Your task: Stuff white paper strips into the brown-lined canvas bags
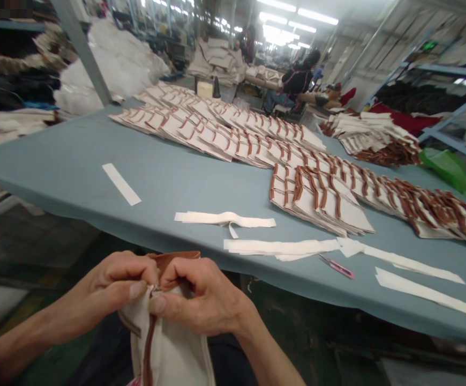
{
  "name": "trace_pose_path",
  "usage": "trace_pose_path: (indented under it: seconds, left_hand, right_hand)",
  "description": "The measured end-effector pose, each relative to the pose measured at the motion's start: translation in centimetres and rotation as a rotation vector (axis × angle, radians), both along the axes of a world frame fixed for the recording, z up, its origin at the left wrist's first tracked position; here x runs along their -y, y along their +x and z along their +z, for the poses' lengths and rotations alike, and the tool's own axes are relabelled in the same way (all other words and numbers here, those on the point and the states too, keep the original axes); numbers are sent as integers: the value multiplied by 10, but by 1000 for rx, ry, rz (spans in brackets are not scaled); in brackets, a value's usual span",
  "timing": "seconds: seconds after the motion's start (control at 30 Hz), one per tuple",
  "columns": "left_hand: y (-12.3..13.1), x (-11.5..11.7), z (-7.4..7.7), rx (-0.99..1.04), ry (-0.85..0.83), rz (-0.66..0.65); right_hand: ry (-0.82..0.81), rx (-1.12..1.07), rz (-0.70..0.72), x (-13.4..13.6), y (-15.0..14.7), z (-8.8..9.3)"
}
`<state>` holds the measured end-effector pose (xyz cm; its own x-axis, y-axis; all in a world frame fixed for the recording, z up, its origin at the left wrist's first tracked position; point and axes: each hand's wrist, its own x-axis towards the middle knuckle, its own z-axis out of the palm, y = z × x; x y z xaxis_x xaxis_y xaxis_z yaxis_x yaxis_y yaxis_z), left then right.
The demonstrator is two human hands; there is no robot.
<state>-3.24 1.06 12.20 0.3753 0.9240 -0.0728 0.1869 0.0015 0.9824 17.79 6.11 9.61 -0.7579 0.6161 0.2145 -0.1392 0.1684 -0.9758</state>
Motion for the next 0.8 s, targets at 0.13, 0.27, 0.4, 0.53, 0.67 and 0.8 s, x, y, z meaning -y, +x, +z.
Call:
trace_pose_path:
  seconds: [0.13, 0.27, 0.4, 0.53, 0.67, 0.8]
  left_hand:
    - [-1, 3, -5, -4, 91, 31]
    - [0, 6, 1, -126, 183, 79]
    - [0, 7, 2, -234, 344, 108]
    - [2, 16, -5, -376, 582, 161]
    - [3, 22, -8, -420, 611, 190]
    - [3, 14, -3, -342, 428, 172]
  right_hand:
    - [-14, 44, -1, 3, 3, -1]
    - [220, 141, -111, 6, 7, 6]
    - [600, 225, -213, 8, 10, 19]
    - [714, 257, -253, 9, 9, 26]
    - [651, 230, -290, 9, 4, 25]
    - [441, 239, -279, 10, -1, 23]
